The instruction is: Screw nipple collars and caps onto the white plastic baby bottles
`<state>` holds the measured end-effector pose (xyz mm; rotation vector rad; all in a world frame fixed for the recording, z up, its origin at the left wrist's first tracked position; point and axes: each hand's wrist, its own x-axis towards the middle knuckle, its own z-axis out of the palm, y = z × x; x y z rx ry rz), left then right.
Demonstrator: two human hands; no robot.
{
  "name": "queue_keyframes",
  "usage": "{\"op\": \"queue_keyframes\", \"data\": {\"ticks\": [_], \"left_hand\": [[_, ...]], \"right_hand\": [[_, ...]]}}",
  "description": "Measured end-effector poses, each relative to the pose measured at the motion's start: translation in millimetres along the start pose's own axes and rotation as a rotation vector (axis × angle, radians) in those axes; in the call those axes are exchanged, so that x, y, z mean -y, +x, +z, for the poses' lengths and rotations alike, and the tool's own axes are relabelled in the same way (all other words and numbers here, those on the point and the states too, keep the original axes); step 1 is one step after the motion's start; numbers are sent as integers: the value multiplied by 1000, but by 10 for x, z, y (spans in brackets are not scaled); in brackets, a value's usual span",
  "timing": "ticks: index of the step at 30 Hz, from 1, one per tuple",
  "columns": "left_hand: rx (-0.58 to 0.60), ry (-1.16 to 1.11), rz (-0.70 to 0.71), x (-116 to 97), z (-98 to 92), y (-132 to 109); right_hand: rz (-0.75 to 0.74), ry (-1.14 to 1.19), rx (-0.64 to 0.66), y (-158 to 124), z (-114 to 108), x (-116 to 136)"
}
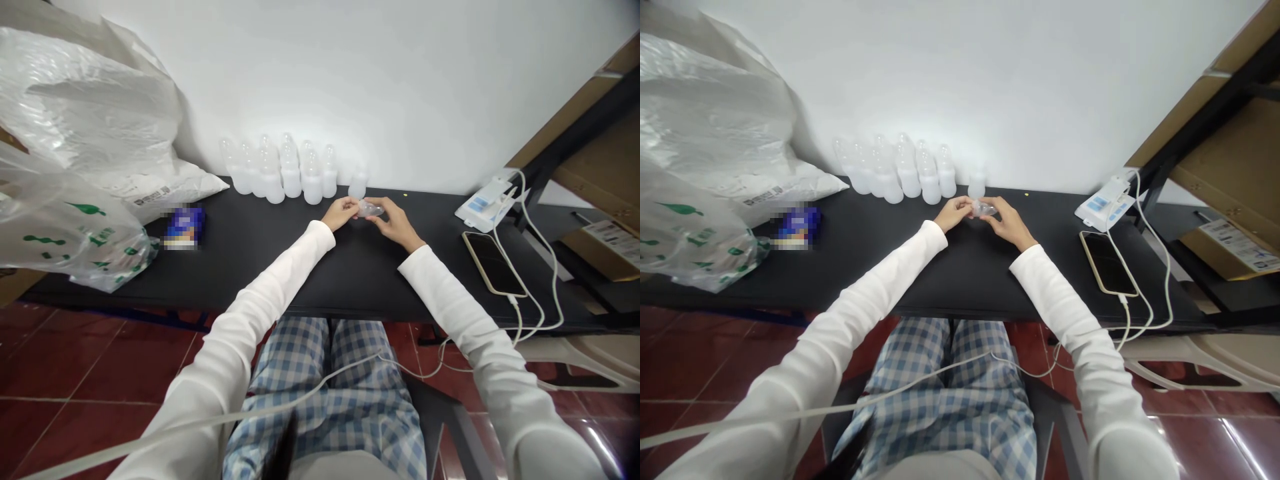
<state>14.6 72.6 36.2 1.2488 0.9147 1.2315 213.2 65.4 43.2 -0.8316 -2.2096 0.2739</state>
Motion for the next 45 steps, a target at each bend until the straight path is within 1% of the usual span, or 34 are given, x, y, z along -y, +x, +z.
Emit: {"op": "queue_keyframes", "data": {"ticks": [3, 6, 8, 10, 14, 16, 20, 23, 25, 28, 30, 32, 34, 36, 38, 40, 42, 45], "left_hand": [[-12, -19, 49, 18, 34, -2], [11, 5, 138, 58, 45, -11], [29, 23, 178, 87, 59, -31], [45, 44, 189, 110, 88, -64], [36, 45, 235, 129, 164, -132], [26, 23, 253, 131, 192, -151], [-6, -86, 225, 142, 235, -161], [-77, -172, 186, 133, 271, -173], [-134, -219, 130, 104, 280, -180], [-158, -232, 38, 35, 236, -164], [-165, -189, -2, -1, 171, -131], [-197, -131, -28, -12, 93, -88], [-237, -96, -53, 2, 17, -45], [-303, -112, -90, 24, -45, -8], [-382, -173, -136, 38, -85, 17], [-435, -244, -166, 38, -98, 27], [-453, -289, -177, 31, -89, 26], [-471, -301, -183, 24, -63, 13]], "right_hand": [[154, 92, -102, 2, 44, 48], [286, 173, -194, 11, 86, 90], [345, 230, -239, 18, 107, 93], [394, 273, -274, 26, 118, 83], [448, 295, -295, 39, 119, 83], [447, 296, -297, 41, 123, 108], [434, 254, -287, 31, 151, 165], [402, 156, -256, 23, 157, 170], [330, 78, -194, 27, 138, 148], [171, -4, -75, 39, 79, 106], [46, -46, -1, 41, 33, 97], [-65, -120, 78, 36, -9, 110], [-120, -209, 113, 31, -49, 134], [-115, -281, 90, 31, -93, 152], [-79, -331, 42, 36, -138, 150], [-27, -385, 6, 37, -174, 123], [41, -442, 1, 28, -189, 68], [189, -517, 24, -2, -172, -65]]}}
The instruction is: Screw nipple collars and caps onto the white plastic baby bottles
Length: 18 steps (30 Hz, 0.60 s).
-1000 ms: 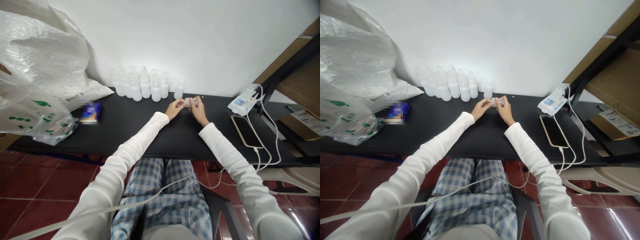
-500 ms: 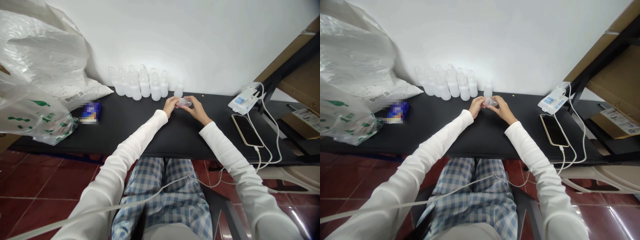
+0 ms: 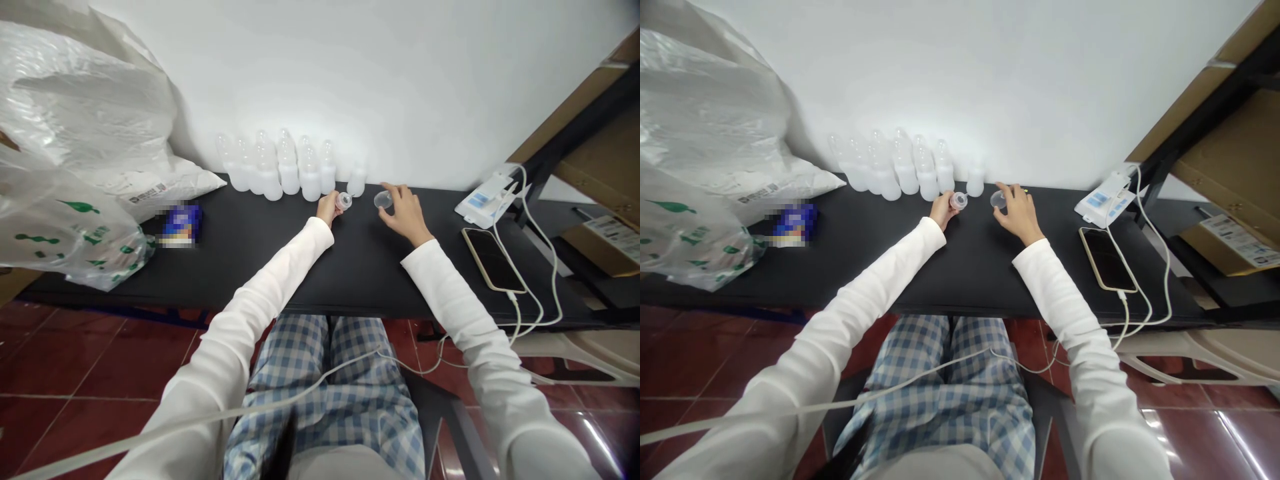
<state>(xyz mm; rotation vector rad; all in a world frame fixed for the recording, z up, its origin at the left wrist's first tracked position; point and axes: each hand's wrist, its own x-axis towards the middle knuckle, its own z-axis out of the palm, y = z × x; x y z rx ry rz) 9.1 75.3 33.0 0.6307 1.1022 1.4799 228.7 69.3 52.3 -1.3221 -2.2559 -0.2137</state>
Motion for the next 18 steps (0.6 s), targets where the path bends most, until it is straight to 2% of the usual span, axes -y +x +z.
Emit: {"op": "queue_keyframes", "data": {"ticks": [4, 8, 11, 14, 18], "left_hand": [[-4, -16, -1, 7, -2, -9], [-26, -84, -33, 6, -13, 12], [-39, -110, -35, 18, -16, 31], [-59, -119, -16, 42, -14, 36], [-107, -142, 23, 66, -3, 27]], "right_hand": [[206, -83, 51, -22, 120, -168], [293, -140, 72, -72, 163, -273], [237, -130, -22, -92, 176, -241], [105, -109, -109, -32, 202, -72], [-21, -127, -39, 178, 326, 274]]}}
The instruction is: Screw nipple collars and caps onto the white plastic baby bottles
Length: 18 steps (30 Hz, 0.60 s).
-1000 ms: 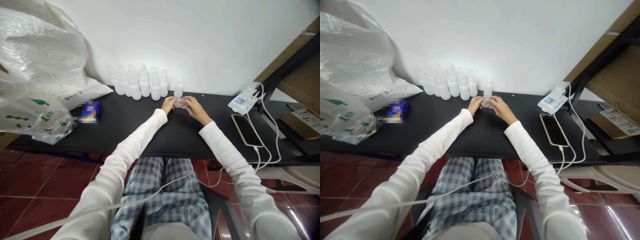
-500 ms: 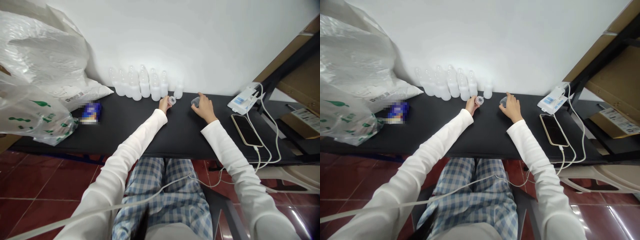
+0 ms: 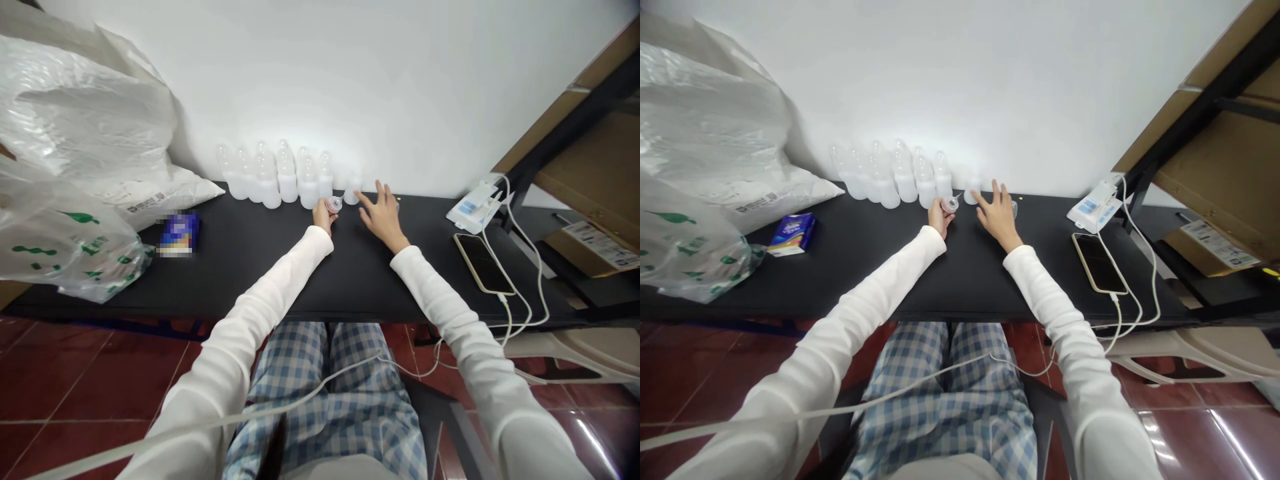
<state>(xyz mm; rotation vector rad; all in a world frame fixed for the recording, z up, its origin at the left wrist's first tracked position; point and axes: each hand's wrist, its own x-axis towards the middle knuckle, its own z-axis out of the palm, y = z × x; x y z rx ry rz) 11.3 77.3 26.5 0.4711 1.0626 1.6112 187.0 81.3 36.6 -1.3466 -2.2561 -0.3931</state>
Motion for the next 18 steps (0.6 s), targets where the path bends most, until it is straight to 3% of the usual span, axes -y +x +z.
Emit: {"op": "queue_keyframes", "data": {"ticks": [6, 12, 18], "left_hand": [[6, 7, 12, 22, -22, 36], [45, 38, 39, 58, -40, 89], [49, 35, 16, 28, -24, 51]], "right_hand": [[74, -7, 91, 266, 261, 265], [110, -29, 58, 285, 356, 63], [253, -35, 28, 265, 325, -110]]}}
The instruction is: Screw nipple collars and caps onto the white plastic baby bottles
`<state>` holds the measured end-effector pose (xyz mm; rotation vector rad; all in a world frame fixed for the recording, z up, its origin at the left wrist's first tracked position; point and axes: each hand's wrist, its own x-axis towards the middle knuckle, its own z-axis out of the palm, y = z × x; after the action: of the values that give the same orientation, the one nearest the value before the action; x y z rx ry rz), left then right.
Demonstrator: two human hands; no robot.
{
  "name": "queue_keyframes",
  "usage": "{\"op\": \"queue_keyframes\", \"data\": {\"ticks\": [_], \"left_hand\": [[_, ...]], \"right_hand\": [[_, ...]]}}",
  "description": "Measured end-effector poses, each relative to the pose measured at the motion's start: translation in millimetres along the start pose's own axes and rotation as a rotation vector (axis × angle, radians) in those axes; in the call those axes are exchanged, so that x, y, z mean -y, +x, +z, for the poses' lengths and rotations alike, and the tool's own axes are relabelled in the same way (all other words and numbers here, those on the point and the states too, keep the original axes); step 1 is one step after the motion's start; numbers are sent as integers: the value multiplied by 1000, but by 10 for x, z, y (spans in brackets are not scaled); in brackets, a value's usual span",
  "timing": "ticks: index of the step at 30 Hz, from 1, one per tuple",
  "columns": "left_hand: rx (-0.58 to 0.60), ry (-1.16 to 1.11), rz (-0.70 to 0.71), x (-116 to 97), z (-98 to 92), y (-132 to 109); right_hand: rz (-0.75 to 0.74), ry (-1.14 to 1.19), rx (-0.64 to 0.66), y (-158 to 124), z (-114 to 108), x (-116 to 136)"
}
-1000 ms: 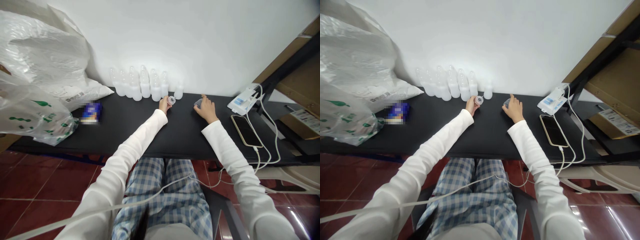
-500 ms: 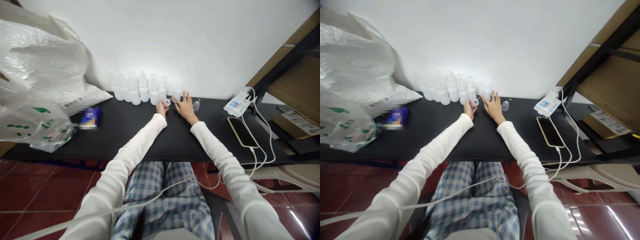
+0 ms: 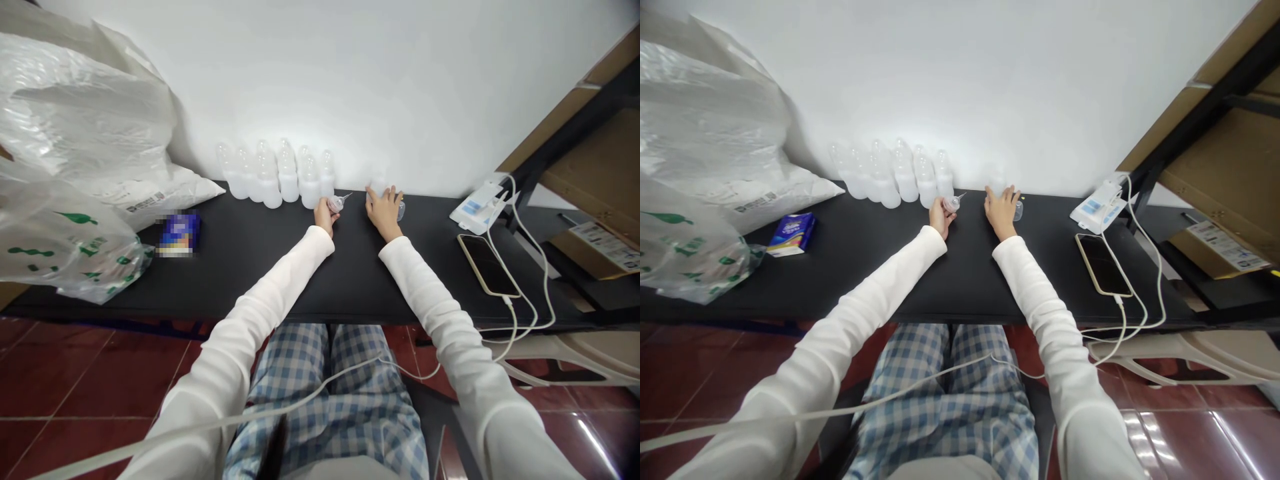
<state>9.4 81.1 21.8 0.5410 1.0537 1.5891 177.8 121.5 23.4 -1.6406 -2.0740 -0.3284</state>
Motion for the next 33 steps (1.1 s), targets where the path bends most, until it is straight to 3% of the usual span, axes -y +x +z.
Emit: {"op": "queue_keyframes", "data": {"ticks": [11, 20, 24, 29, 33], "left_hand": [[9, 19, 31, -22, 17, -39], [99, 65, 189, -7, 22, -107], [166, 47, 154, -23, 30, -126], [214, 49, 66, -44, 46, -134], [185, 58, 67, -43, 85, -170]], "right_hand": [[46, 12, -104, -162, -152, -142], [147, 25, 99, -219, -412, -111], [95, -2, 88, -244, -455, 12], [23, 31, -65, -275, -482, 138], [-226, 186, -81, -304, -494, 195]]}}
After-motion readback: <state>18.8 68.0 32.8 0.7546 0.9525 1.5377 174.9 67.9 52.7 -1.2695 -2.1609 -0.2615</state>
